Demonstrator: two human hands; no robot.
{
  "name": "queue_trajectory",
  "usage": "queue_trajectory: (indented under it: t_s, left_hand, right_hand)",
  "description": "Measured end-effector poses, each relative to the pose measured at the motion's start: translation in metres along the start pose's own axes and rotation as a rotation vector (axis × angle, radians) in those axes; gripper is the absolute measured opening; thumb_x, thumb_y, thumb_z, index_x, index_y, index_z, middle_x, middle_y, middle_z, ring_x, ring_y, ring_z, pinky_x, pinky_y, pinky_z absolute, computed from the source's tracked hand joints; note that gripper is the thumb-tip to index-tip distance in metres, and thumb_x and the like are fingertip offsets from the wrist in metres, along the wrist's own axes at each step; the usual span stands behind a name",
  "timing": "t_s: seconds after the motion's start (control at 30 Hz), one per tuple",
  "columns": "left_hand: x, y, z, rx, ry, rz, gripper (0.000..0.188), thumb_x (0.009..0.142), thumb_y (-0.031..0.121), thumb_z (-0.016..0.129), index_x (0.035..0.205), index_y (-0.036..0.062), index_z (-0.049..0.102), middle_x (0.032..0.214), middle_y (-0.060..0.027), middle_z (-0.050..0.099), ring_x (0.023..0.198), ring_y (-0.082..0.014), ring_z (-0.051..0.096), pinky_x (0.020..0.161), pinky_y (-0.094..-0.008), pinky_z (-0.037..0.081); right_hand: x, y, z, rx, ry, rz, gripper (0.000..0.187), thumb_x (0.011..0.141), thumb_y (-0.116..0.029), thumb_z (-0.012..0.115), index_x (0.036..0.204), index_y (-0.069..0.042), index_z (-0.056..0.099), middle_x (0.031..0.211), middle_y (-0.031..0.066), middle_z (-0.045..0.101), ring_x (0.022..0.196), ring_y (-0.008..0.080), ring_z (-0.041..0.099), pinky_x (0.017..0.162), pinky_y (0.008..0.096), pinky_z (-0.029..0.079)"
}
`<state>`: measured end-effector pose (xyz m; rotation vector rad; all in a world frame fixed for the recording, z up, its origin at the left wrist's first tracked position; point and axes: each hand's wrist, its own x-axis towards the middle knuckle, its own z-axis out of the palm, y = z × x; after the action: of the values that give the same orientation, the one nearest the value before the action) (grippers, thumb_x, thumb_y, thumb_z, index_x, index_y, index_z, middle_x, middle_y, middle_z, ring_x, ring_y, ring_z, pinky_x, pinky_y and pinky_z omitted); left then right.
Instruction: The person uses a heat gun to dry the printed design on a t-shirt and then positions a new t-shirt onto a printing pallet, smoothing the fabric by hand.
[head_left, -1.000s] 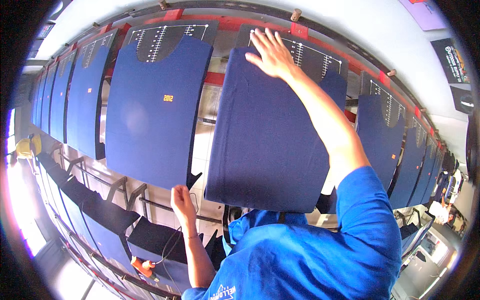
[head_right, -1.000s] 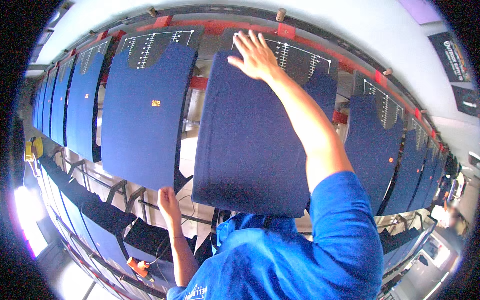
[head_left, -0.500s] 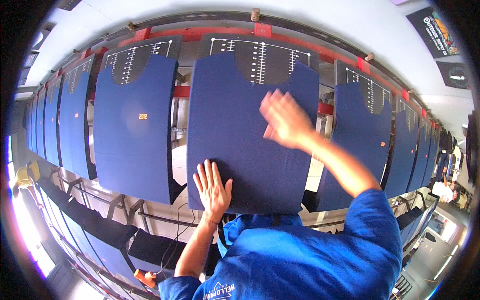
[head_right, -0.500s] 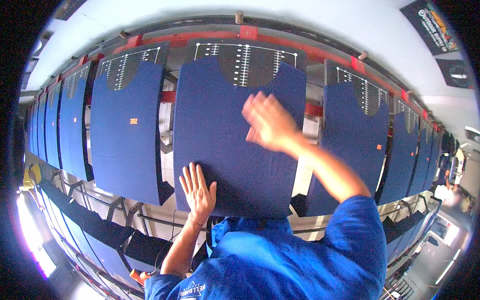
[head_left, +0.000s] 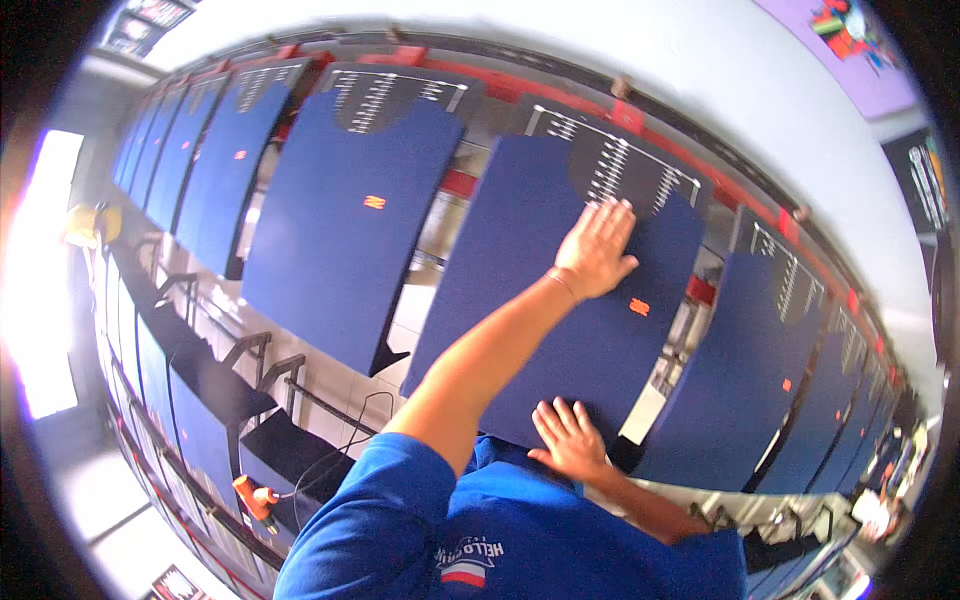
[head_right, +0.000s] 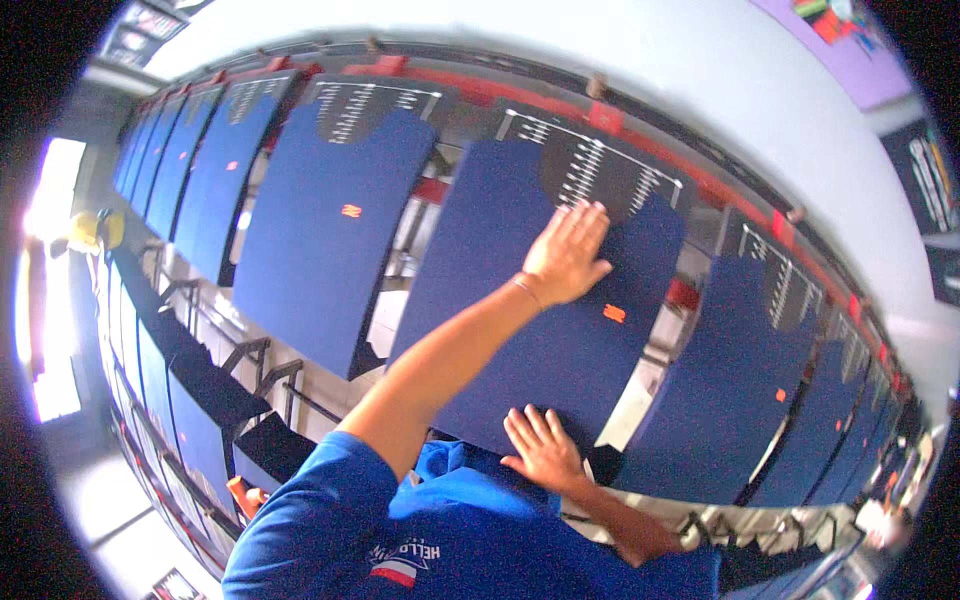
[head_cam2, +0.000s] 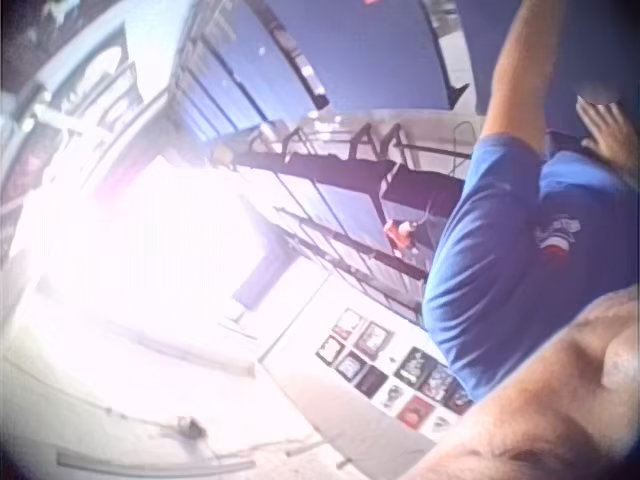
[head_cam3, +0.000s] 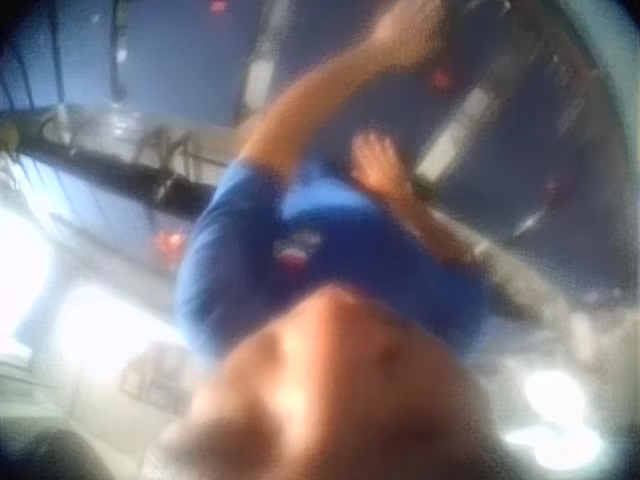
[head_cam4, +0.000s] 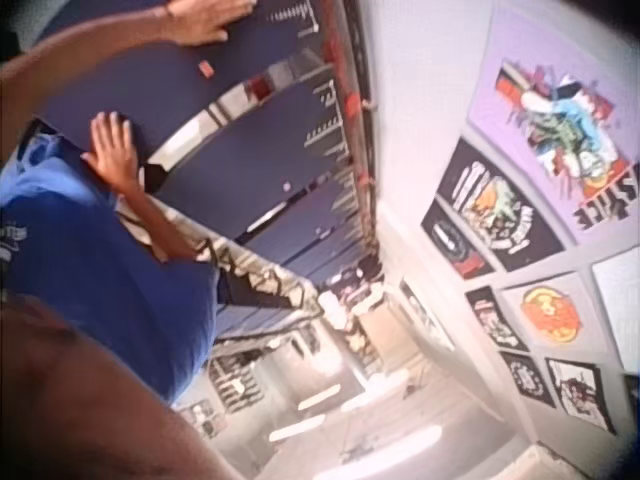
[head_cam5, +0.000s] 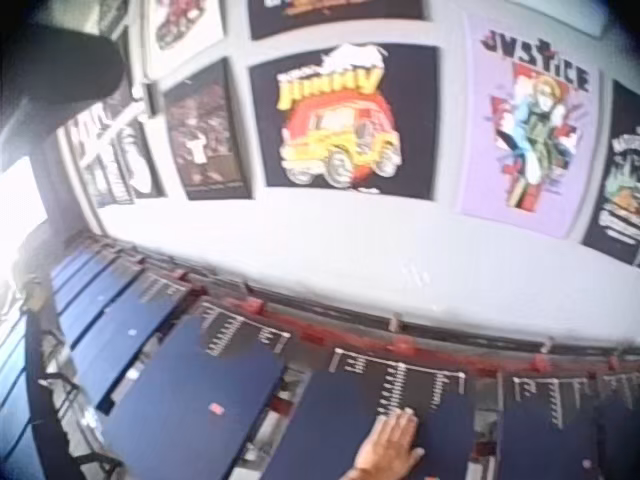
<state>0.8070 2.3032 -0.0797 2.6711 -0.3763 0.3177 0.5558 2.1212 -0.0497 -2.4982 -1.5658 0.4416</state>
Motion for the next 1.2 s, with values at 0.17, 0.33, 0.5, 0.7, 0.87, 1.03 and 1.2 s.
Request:
queue_trajectory:
  t_s: [0.17, 0.33, 0.5, 0.7, 0.87, 1.03, 1.2]
  left_hand:
    - [-0.037, 0.064, 0.006, -0.383, -0.277, 0.12, 0.071, 0.095, 0.048, 0.049, 0.142, -0.0049, 0.04, 0.151, -0.0266, 0.031, 0.144, -0.0377, 0.027, 0.119, -0.0486, 0.02]
    - [-0.07, 0.025, -0.077, -0.779, -0.394, 0.149, 0.061, 0.099, 0.043, 0.047, 0.137, -0.0048, 0.046, 0.151, -0.0318, 0.026, 0.144, -0.0419, 0.024, 0.117, -0.0497, 0.022]
    - [-0.084, -0.217, -0.229, -0.272, -0.154, 0.409, 0.041, 0.091, 0.031, 0.063, 0.118, 0.0, 0.063, 0.134, -0.026, 0.053, 0.129, -0.0429, 0.045, 0.109, -0.0505, 0.035]
    - [-0.268, -0.556, -0.325, -0.176, 0.148, -0.437, 0.036, 0.094, 0.028, 0.056, 0.119, 0.0025, 0.062, 0.129, -0.0206, 0.057, 0.126, -0.0365, 0.049, 0.106, -0.0442, 0.038]
    - [-0.471, -0.599, -0.247, -1.507, -0.42, -1.16, 0.091, 0.095, 0.071, 0.023, 0.145, -0.0038, 0.038, 0.145, -0.0155, 0.046, 0.126, -0.0275, 0.051, 0.112, -0.04, 0.034]
    - [-0.568, -0.512, -0.355, -1.546, -0.38, -1.434, 0.053, 0.097, 0.046, 0.051, 0.127, 0.0028, 0.059, 0.123, -0.0121, 0.064, 0.112, -0.028, 0.062, 0.099, -0.0445, 0.048]
    - [-0.444, -0.558, -0.454, -0.034, -0.247, -0.283, 0.061, 0.073, -0.005, 0.049, 0.134, -0.0035, 0.048, 0.129, -0.0303, 0.054, 0.126, -0.0459, 0.048, 0.109, -0.0489, 0.037]
  right_hand:
    - [0.09, -0.055, 0.012, 0.073, 0.026, 0.019, 0.07, 0.092, -0.06, 0.047, 0.139, -0.008, 0.05, 0.143, 0.0096, 0.05, 0.136, 0.0293, 0.04, 0.112, 0.0533, 0.027]
    - [0.228, -0.09, 0.009, 0.304, 0.205, -0.179, 0.063, 0.097, -0.038, 0.046, 0.146, 0.0, 0.034, 0.15, 0.0194, 0.037, 0.139, 0.0407, 0.033, 0.115, 0.0524, 0.025]
    - [0.317, -0.089, -0.013, 0.674, 0.549, 0.268, 0.083, 0.089, -0.03, 0.066, 0.149, 0.007, 0.021, 0.152, 0.0313, 0.025, 0.143, 0.0437, 0.024, 0.118, 0.0476, 0.019]
    - [0.38, -0.137, 0.029, 1.259, 0.885, 0.842, 0.074, 0.1, -0.046, 0.047, 0.149, 0.005, 0.024, 0.155, 0.0243, 0.026, 0.144, 0.0327, 0.027, 0.118, 0.0406, 0.019]
    - [0.355, -0.202, 0.088, 1.805, 0.769, 1.282, 0.078, 0.096, -0.064, 0.039, 0.144, -0.002, 0.043, 0.146, 0.0165, 0.044, 0.135, 0.0248, 0.04, 0.114, 0.0413, 0.028]
    - [0.278, -0.276, 0.045, 1.64, 0.367, 1.196, 0.055, 0.091, -0.038, 0.064, 0.123, 0.007, 0.06, 0.119, 0.0124, 0.065, 0.111, 0.0221, 0.058, 0.098, 0.0351, 0.043]
    - [0.324, -0.173, -0.04, 1.607, 0.786, 1.212, 0.044, 0.091, -0.034, 0.067, 0.119, 0.0, 0.061, 0.115, 0.0082, 0.065, 0.102, 0.0204, 0.061, 0.092, 0.0358, 0.046]
